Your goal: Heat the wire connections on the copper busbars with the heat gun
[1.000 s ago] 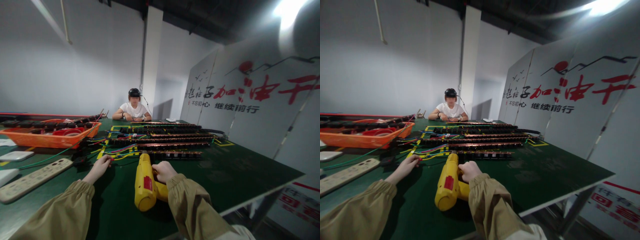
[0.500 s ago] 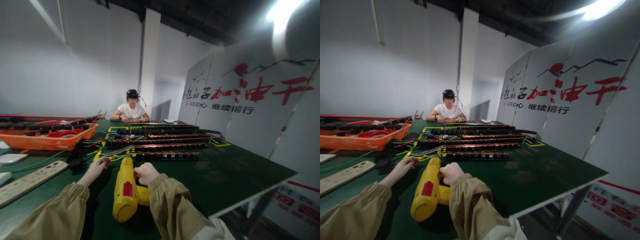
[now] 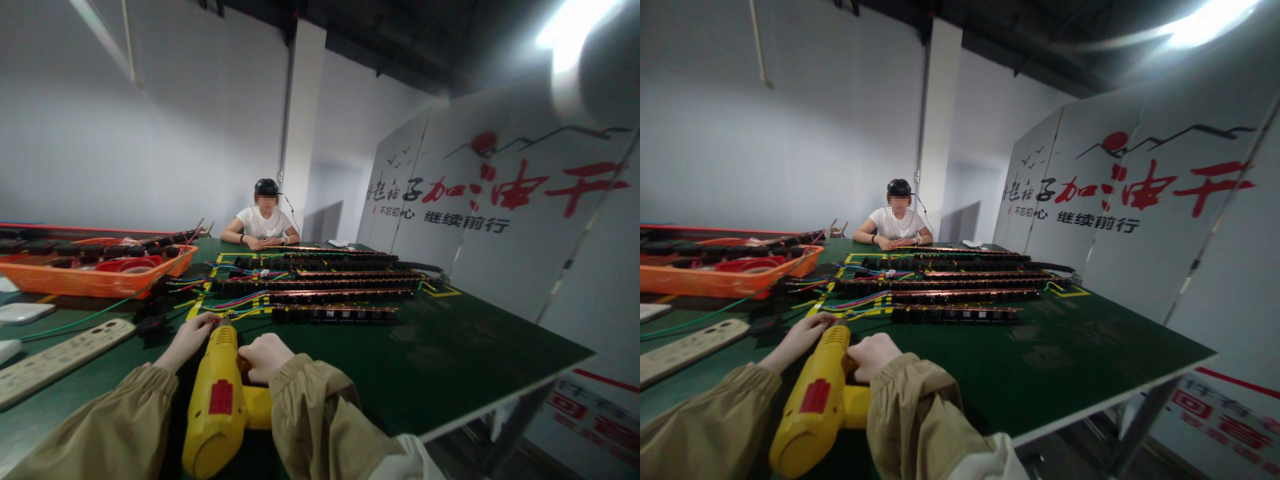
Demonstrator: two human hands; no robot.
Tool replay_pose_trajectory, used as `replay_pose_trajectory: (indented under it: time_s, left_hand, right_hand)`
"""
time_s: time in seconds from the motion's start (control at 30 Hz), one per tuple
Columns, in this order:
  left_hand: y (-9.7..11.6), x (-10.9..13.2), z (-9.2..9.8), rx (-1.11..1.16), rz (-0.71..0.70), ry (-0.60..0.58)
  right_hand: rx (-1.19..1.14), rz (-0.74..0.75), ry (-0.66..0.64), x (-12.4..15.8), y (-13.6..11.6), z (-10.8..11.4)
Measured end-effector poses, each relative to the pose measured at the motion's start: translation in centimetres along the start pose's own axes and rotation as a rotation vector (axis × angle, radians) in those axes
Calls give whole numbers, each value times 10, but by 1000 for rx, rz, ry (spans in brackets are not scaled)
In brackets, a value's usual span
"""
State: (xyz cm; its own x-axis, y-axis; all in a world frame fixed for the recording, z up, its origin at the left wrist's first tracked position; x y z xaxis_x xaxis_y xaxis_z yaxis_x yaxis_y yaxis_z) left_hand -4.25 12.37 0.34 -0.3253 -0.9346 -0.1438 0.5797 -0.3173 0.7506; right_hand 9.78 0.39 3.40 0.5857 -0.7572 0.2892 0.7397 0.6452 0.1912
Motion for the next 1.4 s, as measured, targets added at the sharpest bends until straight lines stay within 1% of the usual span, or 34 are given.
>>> replay_pose_trajectory:
  time_s: [0.17,0.33,0.5,0.73,1.1,1.23,1.4]
  left_hand:
    - [-1,-1,1,-7,-21,15]
    - [-4,-2,2,16,-12,28]
    - [-1,-2,1,17,-26,0]
    - [-2,-1,1,18,-21,-1]
    - [2,0,4,85,-32,13]
    - [-6,-2,-1,113,-14,-16]
    - [-13,-4,-5,218,2,-32]
  right_hand:
    - [7,-1,8,0,-1,0]
    - [23,-4,12,1,0,0]
    - [41,-1,-9,-2,1,-4]
    - [48,15,-30,-5,2,-9]
    - [61,17,-2,2,-2,-1]
    - [50,-1,-1,8,7,-7]
    - [28,-74,-4,25,35,-16]
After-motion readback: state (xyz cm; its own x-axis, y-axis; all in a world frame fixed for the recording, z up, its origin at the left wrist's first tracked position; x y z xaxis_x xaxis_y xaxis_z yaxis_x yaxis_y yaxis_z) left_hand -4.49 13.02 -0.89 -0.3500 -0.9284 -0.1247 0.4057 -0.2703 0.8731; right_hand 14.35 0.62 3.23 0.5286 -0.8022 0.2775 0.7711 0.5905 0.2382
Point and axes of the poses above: each hand's wrist, its own x-axis away from the middle knuckle, its own z-axis out of the back of the hand, y = z × x, the point moved 9 cm from there along -x, towards the middle knuckle, and after that the axes turned 15 degrees about -y, right-handed, at the moved point
